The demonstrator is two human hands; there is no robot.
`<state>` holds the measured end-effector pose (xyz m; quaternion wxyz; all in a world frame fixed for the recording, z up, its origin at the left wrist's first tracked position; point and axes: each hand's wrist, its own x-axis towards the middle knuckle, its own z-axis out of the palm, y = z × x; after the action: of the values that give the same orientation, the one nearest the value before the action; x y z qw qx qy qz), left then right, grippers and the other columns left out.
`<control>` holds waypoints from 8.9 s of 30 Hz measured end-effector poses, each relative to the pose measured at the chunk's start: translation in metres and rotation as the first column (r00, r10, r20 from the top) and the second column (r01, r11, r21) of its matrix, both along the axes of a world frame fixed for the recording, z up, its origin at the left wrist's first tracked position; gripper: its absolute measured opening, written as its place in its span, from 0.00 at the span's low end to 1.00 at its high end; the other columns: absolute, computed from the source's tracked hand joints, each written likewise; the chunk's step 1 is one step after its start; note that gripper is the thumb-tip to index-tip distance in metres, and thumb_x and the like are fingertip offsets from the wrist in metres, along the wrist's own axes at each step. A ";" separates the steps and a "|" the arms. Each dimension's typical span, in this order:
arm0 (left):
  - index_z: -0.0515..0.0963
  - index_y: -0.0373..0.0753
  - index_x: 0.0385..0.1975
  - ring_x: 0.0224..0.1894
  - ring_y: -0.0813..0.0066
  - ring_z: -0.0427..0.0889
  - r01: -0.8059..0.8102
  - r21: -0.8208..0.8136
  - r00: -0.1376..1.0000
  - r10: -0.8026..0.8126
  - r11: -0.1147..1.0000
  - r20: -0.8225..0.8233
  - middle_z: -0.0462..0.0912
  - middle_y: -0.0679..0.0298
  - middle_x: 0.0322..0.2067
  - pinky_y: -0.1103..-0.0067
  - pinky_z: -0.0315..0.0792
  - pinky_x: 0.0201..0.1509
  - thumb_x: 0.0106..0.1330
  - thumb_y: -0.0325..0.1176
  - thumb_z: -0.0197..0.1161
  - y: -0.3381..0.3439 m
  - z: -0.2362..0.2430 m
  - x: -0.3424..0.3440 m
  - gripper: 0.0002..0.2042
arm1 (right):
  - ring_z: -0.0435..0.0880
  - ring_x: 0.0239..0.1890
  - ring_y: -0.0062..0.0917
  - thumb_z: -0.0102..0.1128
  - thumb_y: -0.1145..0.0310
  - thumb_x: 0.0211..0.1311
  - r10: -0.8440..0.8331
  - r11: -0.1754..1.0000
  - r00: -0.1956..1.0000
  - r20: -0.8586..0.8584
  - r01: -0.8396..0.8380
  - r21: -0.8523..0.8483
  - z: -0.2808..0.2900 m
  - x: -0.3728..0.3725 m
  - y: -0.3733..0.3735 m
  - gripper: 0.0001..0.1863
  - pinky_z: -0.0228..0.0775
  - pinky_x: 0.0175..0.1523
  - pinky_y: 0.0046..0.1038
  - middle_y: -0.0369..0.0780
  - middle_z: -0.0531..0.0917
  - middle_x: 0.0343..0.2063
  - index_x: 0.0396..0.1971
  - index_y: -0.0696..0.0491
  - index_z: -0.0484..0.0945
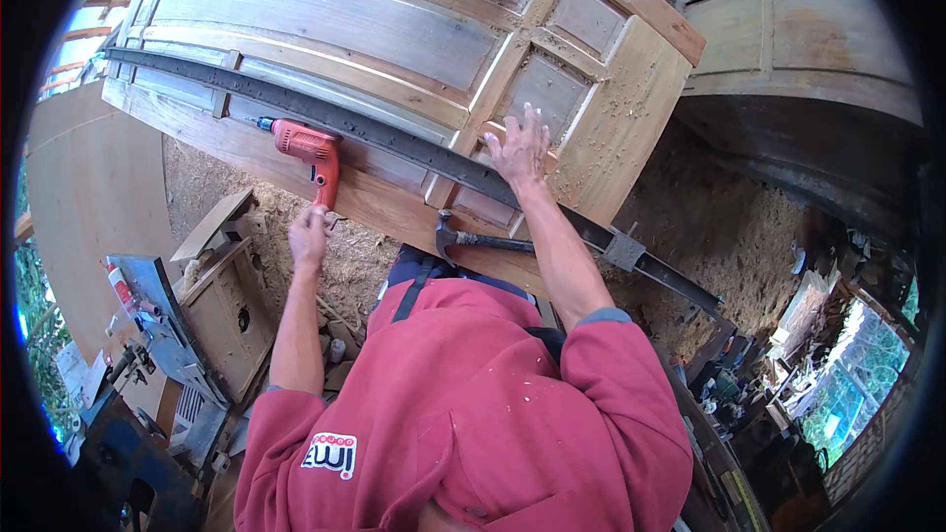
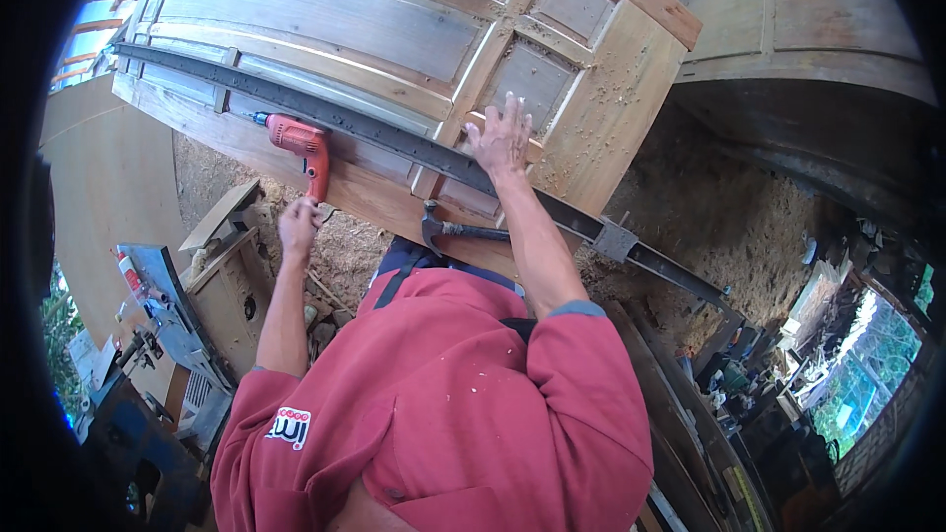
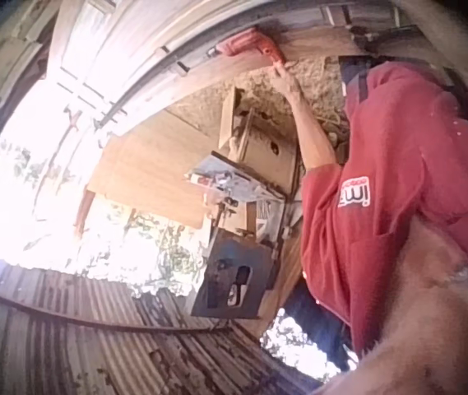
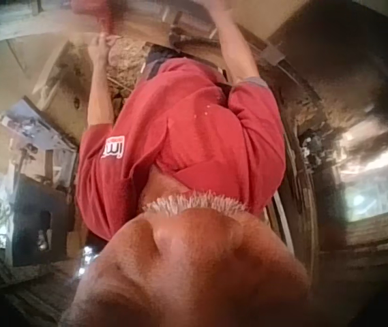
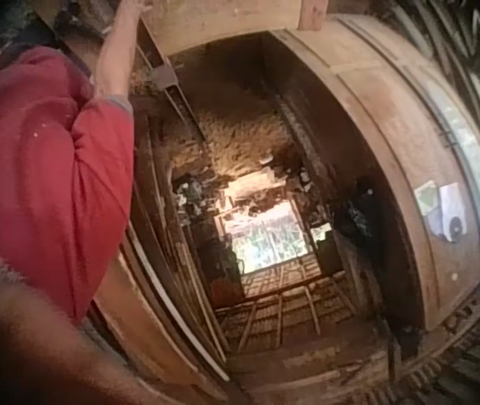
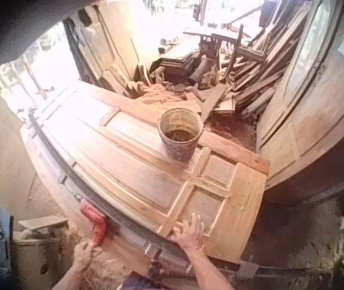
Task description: The person assembles components of a wooden door using a bar clamp, hammer, and power drill, then applies a substance to a small piece of wood with their finger.
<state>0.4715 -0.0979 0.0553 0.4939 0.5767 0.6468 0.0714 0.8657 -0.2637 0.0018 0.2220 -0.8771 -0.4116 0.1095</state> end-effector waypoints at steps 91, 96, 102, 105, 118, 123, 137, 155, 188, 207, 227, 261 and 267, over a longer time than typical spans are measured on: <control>0.68 0.29 0.53 0.39 0.61 0.87 0.000 -0.976 0.699 0.698 0.218 0.157 0.81 0.50 0.46 0.62 0.86 0.43 0.74 0.40 0.59 -0.051 -0.020 0.321 0.20 | 0.85 0.52 0.49 0.70 0.71 0.59 -0.326 0.943 0.849 -0.416 0.258 -0.211 0.215 -0.050 0.003 0.43 0.79 0.53 0.40 0.58 0.81 0.53 0.71 0.59 0.54; 0.69 0.29 0.53 0.39 0.61 0.86 -0.005 -0.974 0.696 0.701 0.226 0.159 0.81 0.51 0.44 0.63 0.86 0.44 0.74 0.41 0.58 -0.050 -0.022 0.320 0.20 | 0.84 0.53 0.50 0.69 0.72 0.60 -0.325 0.943 0.835 -0.443 0.248 -0.224 0.212 -0.048 0.005 0.44 0.78 0.54 0.40 0.58 0.80 0.54 0.72 0.58 0.53; 0.69 0.29 0.52 0.40 0.60 0.86 -0.001 -0.972 0.704 0.691 0.233 0.165 0.81 0.51 0.45 0.63 0.86 0.44 0.75 0.42 0.57 -0.052 -0.024 0.319 0.19 | 0.83 0.54 0.51 0.68 0.72 0.60 -0.347 0.933 0.823 -0.451 0.254 -0.255 0.212 -0.049 0.006 0.44 0.78 0.55 0.41 0.59 0.79 0.54 0.72 0.58 0.52; 0.69 0.30 0.51 0.41 0.60 0.86 0.004 -0.974 0.705 0.690 0.227 0.163 0.81 0.50 0.45 0.63 0.85 0.44 0.75 0.42 0.58 -0.048 -0.023 0.321 0.19 | 0.82 0.57 0.45 0.67 0.74 0.61 -0.382 0.919 0.795 -0.471 0.273 -0.285 0.215 -0.049 0.008 0.43 0.75 0.59 0.38 0.56 0.79 0.56 0.72 0.58 0.53; 0.74 0.34 0.41 0.36 0.66 0.84 -0.026 -0.979 0.750 0.651 0.201 0.114 0.83 0.53 0.36 0.68 0.81 0.44 0.71 0.43 0.59 -0.047 0.006 0.323 0.16 | 0.83 0.54 0.50 0.65 0.75 0.60 -0.430 0.878 0.800 -0.418 0.263 -0.400 0.221 -0.042 0.033 0.41 0.77 0.56 0.41 0.58 0.80 0.53 0.70 0.56 0.53; 0.75 0.33 0.39 0.36 0.64 0.84 0.020 -0.983 0.745 0.654 0.180 0.135 0.82 0.53 0.35 0.67 0.82 0.44 0.71 0.45 0.58 -0.049 0.001 0.318 0.17 | 0.83 0.54 0.52 0.65 0.74 0.60 -0.453 0.867 0.773 -0.445 0.266 -0.421 0.221 -0.042 0.035 0.41 0.77 0.55 0.42 0.58 0.80 0.52 0.70 0.56 0.53; 0.76 0.31 0.38 0.36 0.63 0.85 0.026 -0.982 0.728 0.669 0.189 0.148 0.82 0.54 0.33 0.67 0.82 0.43 0.69 0.47 0.60 -0.053 -0.006 0.312 0.20 | 0.85 0.51 0.52 0.66 0.73 0.60 -0.397 0.887 0.822 -0.408 0.229 -0.401 0.212 -0.047 0.029 0.41 0.80 0.52 0.42 0.56 0.83 0.49 0.70 0.55 0.53; 0.76 0.32 0.39 0.37 0.63 0.85 0.038 -0.979 0.724 0.670 0.201 0.166 0.82 0.53 0.35 0.66 0.82 0.43 0.68 0.49 0.61 -0.052 -0.016 0.311 0.21 | 0.85 0.50 0.53 0.66 0.74 0.59 -0.378 0.891 0.829 -0.412 0.205 -0.404 0.201 -0.043 0.033 0.41 0.80 0.51 0.44 0.56 0.83 0.49 0.69 0.55 0.54; 0.76 0.30 0.41 0.36 0.62 0.85 0.046 -0.981 0.694 0.701 0.188 0.167 0.83 0.50 0.33 0.65 0.83 0.44 0.68 0.52 0.59 -0.054 -0.032 0.311 0.24 | 0.82 0.52 0.56 0.67 0.74 0.59 -0.315 0.910 0.851 -0.419 0.145 -0.390 0.192 -0.034 0.034 0.41 0.79 0.51 0.46 0.58 0.81 0.50 0.70 0.55 0.54; 0.76 0.30 0.42 0.35 0.66 0.85 -0.013 -0.982 0.709 0.694 0.190 0.125 0.82 0.53 0.34 0.68 0.83 0.41 0.69 0.47 0.60 -0.042 0.014 0.312 0.21 | 0.87 0.45 0.52 0.68 0.75 0.57 -0.273 0.938 0.880 -0.389 0.152 -0.313 0.219 -0.040 0.032 0.41 0.82 0.45 0.40 0.59 0.82 0.47 0.68 0.62 0.56; 0.76 0.31 0.40 0.33 0.67 0.84 -0.020 -0.971 0.724 0.674 0.238 0.150 0.82 0.54 0.32 0.69 0.83 0.39 0.70 0.46 0.59 -0.039 0.015 0.316 0.19 | 0.85 0.52 0.49 0.67 0.75 0.59 -0.372 0.899 0.825 -0.424 0.207 -0.386 0.220 -0.041 0.039 0.41 0.78 0.53 0.39 0.57 0.82 0.51 0.69 0.61 0.54; 0.71 0.39 0.41 0.36 0.59 0.85 0.029 -0.996 0.691 0.719 0.080 0.078 0.83 0.53 0.40 0.61 0.84 0.41 0.68 0.40 0.68 -0.053 -0.084 0.297 0.15 | 0.86 0.35 0.48 0.64 0.60 0.66 -0.227 0.972 0.934 -0.275 0.202 -0.118 0.201 -0.076 -0.007 0.36 0.77 0.34 0.41 0.52 0.83 0.47 0.71 0.53 0.60; 0.71 0.37 0.44 0.38 0.59 0.84 0.052 -0.996 0.688 0.720 0.071 0.087 0.83 0.52 0.40 0.61 0.83 0.43 0.69 0.42 0.67 -0.059 -0.084 0.295 0.17 | 0.87 0.34 0.43 0.66 0.60 0.65 -0.288 0.957 0.932 -0.218 0.272 -0.101 0.186 -0.082 -0.010 0.33 0.77 0.32 0.38 0.48 0.85 0.45 0.67 0.53 0.66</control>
<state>0.7662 -0.1573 -0.0289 0.8732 -0.1132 0.4699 -0.0626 0.7836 -0.2739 0.1882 0.2513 -0.9153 -0.2496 0.1918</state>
